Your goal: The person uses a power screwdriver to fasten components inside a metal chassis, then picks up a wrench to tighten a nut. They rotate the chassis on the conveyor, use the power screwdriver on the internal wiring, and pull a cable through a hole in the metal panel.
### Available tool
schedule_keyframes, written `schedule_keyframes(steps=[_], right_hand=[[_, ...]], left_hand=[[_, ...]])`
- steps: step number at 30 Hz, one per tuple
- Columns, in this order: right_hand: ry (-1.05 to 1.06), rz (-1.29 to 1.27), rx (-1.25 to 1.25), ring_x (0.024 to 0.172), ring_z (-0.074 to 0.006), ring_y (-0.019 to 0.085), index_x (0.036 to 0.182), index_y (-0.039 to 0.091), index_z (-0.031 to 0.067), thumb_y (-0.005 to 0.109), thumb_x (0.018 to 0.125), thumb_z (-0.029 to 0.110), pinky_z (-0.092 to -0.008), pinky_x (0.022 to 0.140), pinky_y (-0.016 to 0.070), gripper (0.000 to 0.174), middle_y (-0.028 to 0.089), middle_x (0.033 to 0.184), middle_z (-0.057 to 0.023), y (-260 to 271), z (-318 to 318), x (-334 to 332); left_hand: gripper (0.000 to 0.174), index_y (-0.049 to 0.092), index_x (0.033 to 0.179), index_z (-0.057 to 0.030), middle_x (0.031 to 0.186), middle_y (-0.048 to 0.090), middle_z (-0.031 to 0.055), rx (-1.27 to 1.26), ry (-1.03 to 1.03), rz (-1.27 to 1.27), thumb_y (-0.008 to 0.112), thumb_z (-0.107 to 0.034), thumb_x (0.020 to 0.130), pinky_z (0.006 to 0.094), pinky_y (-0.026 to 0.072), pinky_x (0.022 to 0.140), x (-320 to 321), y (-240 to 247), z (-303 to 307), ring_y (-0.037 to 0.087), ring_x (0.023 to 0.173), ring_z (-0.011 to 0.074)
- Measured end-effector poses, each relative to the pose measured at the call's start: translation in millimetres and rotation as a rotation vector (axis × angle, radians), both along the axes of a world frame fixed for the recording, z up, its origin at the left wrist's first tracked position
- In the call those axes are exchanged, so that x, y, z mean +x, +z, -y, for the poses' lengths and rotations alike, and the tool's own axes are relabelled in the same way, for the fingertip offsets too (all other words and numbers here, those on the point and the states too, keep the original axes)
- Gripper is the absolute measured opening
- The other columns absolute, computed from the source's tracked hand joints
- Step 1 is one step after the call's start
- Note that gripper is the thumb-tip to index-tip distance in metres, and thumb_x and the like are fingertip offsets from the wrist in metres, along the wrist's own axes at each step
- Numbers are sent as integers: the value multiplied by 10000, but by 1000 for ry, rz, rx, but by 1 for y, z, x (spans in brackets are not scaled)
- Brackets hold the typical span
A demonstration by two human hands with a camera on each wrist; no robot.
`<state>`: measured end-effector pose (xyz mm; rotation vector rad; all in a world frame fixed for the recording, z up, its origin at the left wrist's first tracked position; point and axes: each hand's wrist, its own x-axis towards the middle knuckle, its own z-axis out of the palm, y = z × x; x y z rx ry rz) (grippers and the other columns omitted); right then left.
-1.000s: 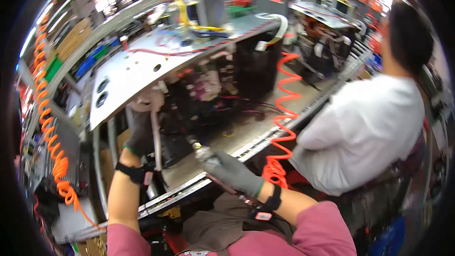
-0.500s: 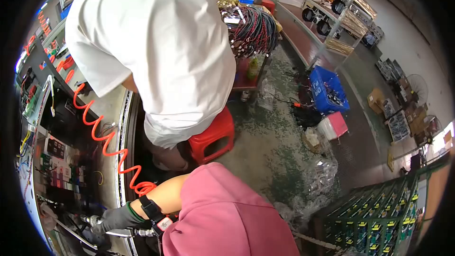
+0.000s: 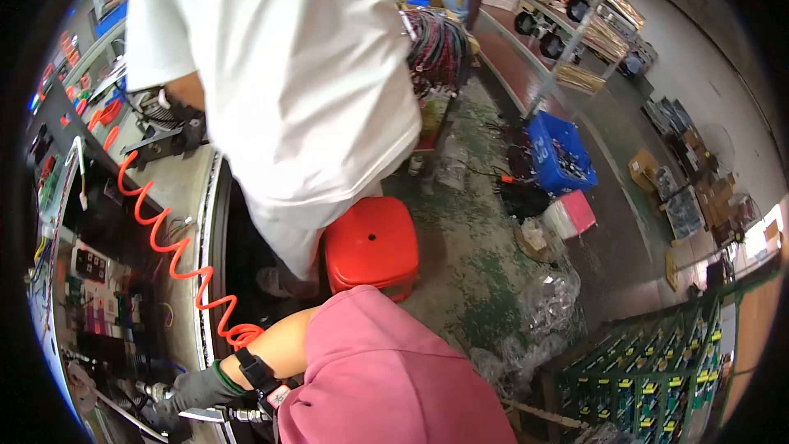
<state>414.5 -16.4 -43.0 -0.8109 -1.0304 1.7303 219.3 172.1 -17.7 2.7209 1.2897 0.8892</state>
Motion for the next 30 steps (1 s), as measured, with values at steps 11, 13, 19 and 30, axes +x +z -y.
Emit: schedule_keyframes(steps=[11,13,19,30], right_hand=[[155,22,-229,511,-80,502,1013,494,98,545,851,592,-214,426,401,522,532,670,-11,35,14,20],[177,29,-245,535,-79,512,1017,498,102,549,850,589,-213,445,411,517,538,686,-8,31,13,22],[200,35,-241,567,-74,520,1088,502,104,560,849,579,-210,476,423,535,546,707,-4,23,11,27],[195,62,-221,490,-78,521,894,468,93,578,812,620,-221,418,440,544,514,625,-5,22,5,27]], left_hand=[[320,609,1080,-18,1000,623,189,155,59,-90,538,-127,787,461,394,937,1,29,38,556,1025,355],[371,606,1099,-42,963,629,198,-103,162,8,619,-215,772,429,443,869,12,46,54,579,981,361],[395,593,1114,-81,1022,637,144,0,338,77,652,-275,775,384,492,791,40,58,64,613,945,299],[355,585,935,-62,881,585,85,244,223,161,721,-303,714,339,470,731,34,44,45,589,870,248]])
